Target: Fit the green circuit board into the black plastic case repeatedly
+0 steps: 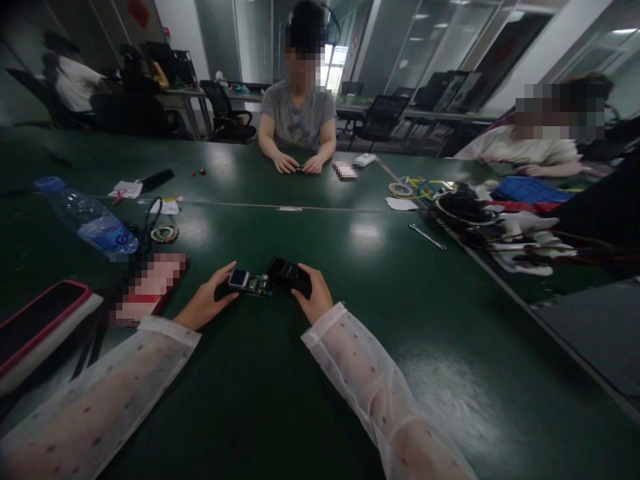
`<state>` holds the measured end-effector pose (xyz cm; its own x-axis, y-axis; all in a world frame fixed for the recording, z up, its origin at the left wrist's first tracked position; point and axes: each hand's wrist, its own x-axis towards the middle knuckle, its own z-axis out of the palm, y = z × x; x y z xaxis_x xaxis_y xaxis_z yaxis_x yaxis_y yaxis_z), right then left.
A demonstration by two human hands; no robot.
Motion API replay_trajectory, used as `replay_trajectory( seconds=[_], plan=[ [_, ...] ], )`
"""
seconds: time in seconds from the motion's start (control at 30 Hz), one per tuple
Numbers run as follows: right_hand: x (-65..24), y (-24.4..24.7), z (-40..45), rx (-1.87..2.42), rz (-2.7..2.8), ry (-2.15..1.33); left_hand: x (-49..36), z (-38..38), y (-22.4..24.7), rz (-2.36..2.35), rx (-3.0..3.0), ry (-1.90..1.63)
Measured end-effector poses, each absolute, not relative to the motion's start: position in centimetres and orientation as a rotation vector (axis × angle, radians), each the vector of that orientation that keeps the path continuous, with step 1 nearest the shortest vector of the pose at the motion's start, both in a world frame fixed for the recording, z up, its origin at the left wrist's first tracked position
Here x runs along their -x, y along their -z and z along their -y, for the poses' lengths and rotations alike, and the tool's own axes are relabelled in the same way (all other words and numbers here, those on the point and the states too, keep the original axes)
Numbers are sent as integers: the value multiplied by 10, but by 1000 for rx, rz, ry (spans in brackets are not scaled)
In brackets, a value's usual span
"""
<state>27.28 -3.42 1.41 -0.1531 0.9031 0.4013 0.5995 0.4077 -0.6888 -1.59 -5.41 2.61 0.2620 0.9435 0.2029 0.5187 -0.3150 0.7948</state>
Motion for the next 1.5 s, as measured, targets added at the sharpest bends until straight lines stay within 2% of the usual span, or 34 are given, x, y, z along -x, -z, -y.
replay_trajectory(
  seconds=[0.43, 0.73, 1.1, 1.5],
  plan=[
    [-273, -13, 35, 1331, 1852, -398, 18, 53, -23, -1314, -1980, -949],
    [-265, -23, 44, 1237, 1555, -355, 15, 53, -23, -1349, -1966, -920],
    [-225, -30, 52, 1077, 1793, -420, 11, 53, -24, -1317, -1954, -958],
    [-219, -26, 49, 1004, 1986, -414, 13, 52, -17, -1294, -1953, -1006]
  ],
)
